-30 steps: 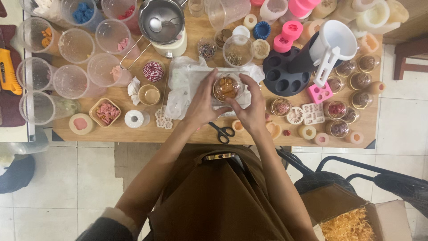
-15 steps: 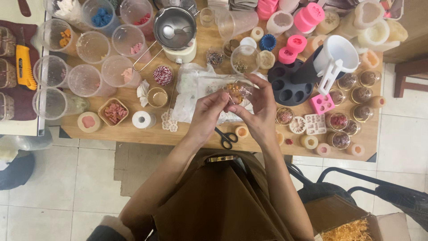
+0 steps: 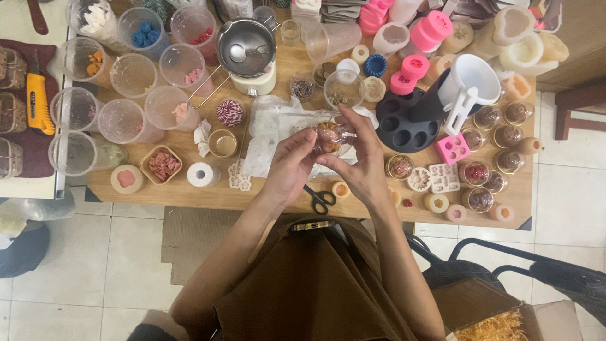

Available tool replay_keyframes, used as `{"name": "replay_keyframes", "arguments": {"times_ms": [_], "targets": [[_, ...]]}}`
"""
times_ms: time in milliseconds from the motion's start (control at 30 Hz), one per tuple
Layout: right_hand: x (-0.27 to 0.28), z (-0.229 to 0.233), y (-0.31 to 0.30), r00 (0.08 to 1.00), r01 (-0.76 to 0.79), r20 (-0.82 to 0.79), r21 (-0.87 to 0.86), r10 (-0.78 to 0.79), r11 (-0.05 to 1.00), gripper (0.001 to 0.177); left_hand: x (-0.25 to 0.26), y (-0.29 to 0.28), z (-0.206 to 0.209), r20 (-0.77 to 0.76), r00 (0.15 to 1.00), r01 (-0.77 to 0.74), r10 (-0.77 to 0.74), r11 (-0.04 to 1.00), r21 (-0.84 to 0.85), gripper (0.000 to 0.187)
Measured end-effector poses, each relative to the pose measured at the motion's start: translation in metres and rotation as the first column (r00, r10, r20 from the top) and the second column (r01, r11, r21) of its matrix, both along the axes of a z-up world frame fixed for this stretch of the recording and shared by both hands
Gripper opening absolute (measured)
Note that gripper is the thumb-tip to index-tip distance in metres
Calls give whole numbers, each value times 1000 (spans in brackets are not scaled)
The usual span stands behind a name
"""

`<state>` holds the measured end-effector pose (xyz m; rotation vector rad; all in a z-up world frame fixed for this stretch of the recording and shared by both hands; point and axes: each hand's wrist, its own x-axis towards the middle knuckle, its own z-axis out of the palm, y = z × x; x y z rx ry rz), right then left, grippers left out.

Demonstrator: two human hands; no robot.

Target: The person assembles decorative components for candles by placing small flower and fruit-shaped wax pieces into circular containers, using a small wooden tool to adjust their positions, and adding paper packing material to a cardboard box.

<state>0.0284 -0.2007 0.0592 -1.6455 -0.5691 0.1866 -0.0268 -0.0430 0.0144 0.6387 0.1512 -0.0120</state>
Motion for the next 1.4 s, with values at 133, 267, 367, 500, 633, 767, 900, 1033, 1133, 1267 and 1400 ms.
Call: {"name": "replay_keyframes", "arguments": {"times_ms": [133,267,367,500,633,767,900,1033,1133,1267,1400], "targets": [[2,4,-2,1000,-24,15,17,23,1000,94,0,0,-2,50,998,26,-24,999,-36,30],[5,6,-4,999,-28,13,-48,29,998,93,-1,-1,3,68,994,92,-88,994,-53,33],[4,9,-6,999,-50,-10,-44,50,998,92,-3,-1,9,21,994,108,-107,991,-83,34],[6,13,-8,997,-75,-1,-66,76,995,91,-7,0,5,44,992,120,-118,991,-66,31],[4,12,-6,996,-87,7,-79,87,993,91,-10,0,-8,43,995,89,-85,993,-82,24],[1,10,-6,993,-114,-12,21,114,993,91,-13,-1,-16,52,996,69,-67,997,-40,26],[5,10,-15,999,-22,41,-189,30,982,91,-10,1,-18,-58,998,34,-16,947,319,30],[22,1,-26,972,49,232,-365,40,930,87,-7,18,-24,-94,994,15,55,784,620,32],[30,-16,-24,938,50,319,-513,136,857,90,2,21,-44,-110,991,53,74,544,838,52],[40,-38,-16,930,7,309,-559,200,829,88,7,11,-66,-2,1000,-1,21,154,988,94],[68,-52,-17,998,-55,-59,-345,37,937,86,16,3,-74,89,996,-89,-7,-25,996,103]]}}
